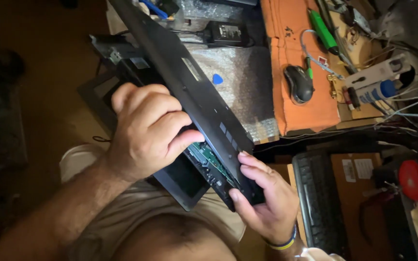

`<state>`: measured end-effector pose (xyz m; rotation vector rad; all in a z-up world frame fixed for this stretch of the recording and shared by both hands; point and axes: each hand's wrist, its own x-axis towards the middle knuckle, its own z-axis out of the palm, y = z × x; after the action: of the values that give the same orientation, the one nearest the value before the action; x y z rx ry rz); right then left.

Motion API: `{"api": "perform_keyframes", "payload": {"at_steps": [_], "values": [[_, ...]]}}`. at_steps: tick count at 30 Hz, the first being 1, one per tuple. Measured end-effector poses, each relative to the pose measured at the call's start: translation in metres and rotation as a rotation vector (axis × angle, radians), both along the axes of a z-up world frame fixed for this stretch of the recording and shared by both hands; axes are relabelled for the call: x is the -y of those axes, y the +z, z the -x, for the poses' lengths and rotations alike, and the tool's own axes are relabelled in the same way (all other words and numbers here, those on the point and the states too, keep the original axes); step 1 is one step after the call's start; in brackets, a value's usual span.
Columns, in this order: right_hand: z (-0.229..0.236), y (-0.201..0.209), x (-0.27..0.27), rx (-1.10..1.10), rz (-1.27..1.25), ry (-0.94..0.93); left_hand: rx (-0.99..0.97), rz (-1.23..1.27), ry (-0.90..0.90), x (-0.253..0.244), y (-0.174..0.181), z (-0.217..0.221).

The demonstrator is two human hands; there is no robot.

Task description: Disassembling a laptop to access internal components using prying tools and a screwdriver

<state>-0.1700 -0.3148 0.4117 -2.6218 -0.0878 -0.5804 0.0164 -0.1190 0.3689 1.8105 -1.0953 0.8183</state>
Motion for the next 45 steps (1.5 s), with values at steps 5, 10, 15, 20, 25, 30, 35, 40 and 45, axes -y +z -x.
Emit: {"api": "perform_keyframes", "payload": {"at_steps": [5,10,15,20,25,30,35,40,45], "values": [[0.007,-0.003,0.031,-0.063,-0.051,0.186,0.008,0.017,-0.008,0.007,0.002,-0.004],[0.015,-0.023,0.043,0.085,0.094,0.119,-0.015,0.044,-0.038,0.015,0.010,-0.004],[0.020,-0.029,0.043,0.122,0.203,0.093,-0.031,0.046,-0.057,0.020,0.003,-0.005],[0.018,-0.027,0.038,0.165,0.145,0.126,-0.037,0.039,-0.065,0.020,-0.001,-0.006],[0.019,-0.025,0.032,0.163,0.173,0.068,-0.033,0.045,-0.081,0.020,-0.001,-0.008],[0.020,-0.036,0.033,0.213,0.158,0.051,-0.037,0.045,-0.084,0.021,0.001,-0.008],[0.025,-0.036,0.050,0.064,-0.029,0.033,-0.024,0.059,-0.076,0.025,0.009,-0.008],[0.021,-0.048,0.067,0.188,-0.103,0.004,-0.033,0.033,-0.080,0.035,0.020,-0.008],[0.021,-0.047,0.069,0.272,0.023,-0.101,-0.024,-0.008,-0.076,0.051,0.030,-0.011]]}}
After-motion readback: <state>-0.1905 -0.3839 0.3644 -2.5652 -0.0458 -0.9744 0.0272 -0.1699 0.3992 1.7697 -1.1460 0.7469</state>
